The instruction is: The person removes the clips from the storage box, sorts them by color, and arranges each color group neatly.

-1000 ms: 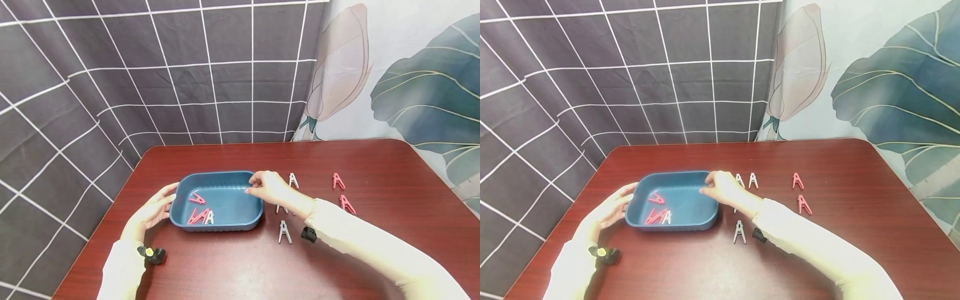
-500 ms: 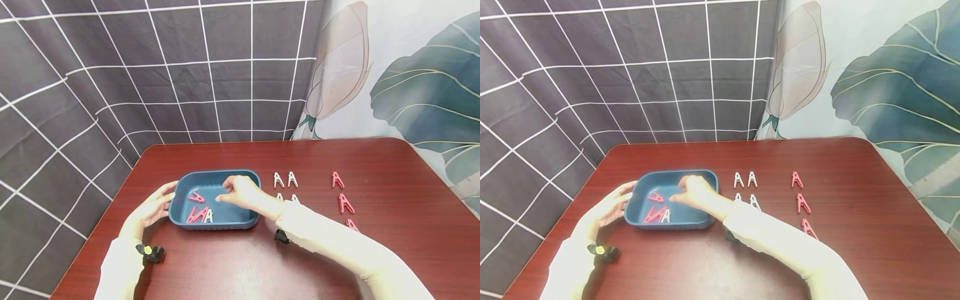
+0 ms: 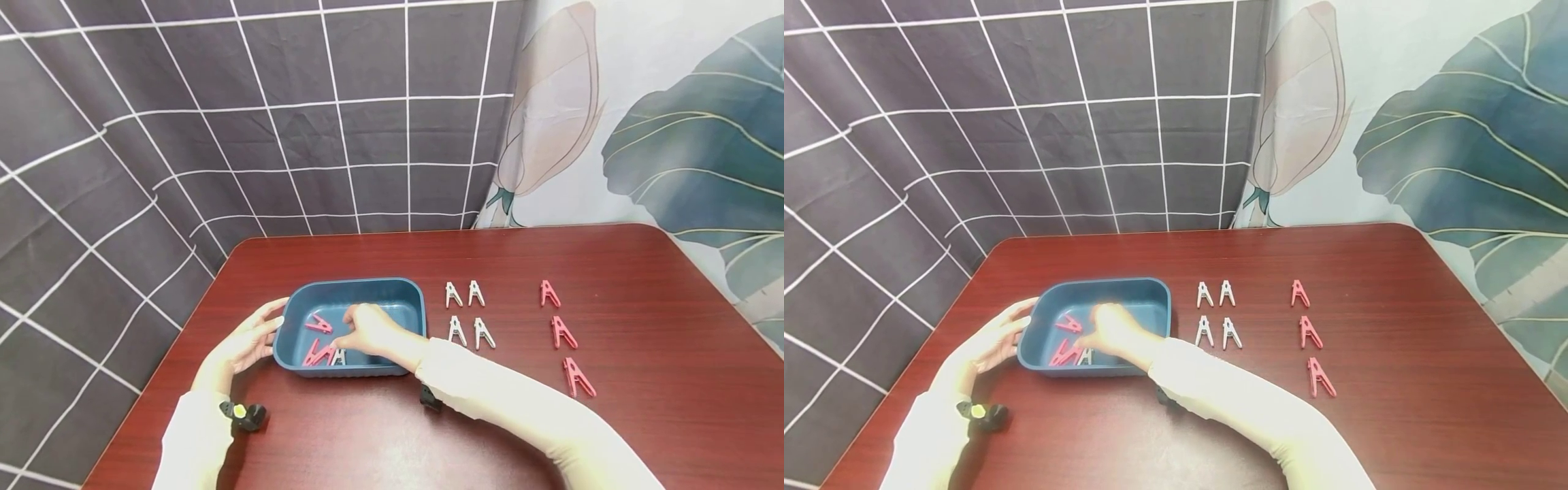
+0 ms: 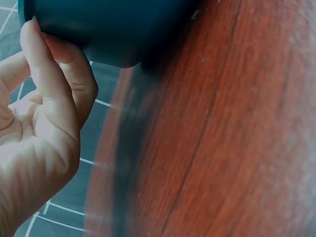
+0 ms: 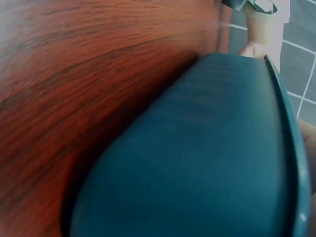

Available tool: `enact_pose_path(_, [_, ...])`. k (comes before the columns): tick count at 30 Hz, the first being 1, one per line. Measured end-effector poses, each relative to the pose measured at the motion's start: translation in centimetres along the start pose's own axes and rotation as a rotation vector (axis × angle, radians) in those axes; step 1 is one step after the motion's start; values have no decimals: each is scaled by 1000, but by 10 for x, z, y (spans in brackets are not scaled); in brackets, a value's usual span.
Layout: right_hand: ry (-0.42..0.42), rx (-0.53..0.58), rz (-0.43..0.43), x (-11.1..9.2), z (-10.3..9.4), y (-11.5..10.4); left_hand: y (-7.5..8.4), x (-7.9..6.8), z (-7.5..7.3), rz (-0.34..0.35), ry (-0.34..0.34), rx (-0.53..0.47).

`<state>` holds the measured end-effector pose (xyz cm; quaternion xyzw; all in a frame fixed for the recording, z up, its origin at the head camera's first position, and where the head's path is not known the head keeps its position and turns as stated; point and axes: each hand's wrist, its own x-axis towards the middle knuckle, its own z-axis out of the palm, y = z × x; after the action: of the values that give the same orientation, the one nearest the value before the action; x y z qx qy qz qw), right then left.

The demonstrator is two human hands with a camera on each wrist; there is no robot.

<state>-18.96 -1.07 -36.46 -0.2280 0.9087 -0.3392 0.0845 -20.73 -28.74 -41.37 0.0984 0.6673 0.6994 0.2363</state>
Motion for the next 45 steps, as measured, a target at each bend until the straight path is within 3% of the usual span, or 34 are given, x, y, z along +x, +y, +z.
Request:
enact_pose_path(12, [-44,1,35,10,18,7,-2,4,1,19,-22,-28])
enact_pose_path(24, [-93,-26,-36,14,31,9,2,1,-2,15,10,34])
enact_pose_path(37, [-52,-55,-8,10,33,8,-1,-1,-3,40,-12,8])
enact_pose_path(45, [-47,5,25,10,33,9,-5,0,0,60,-22,-49])
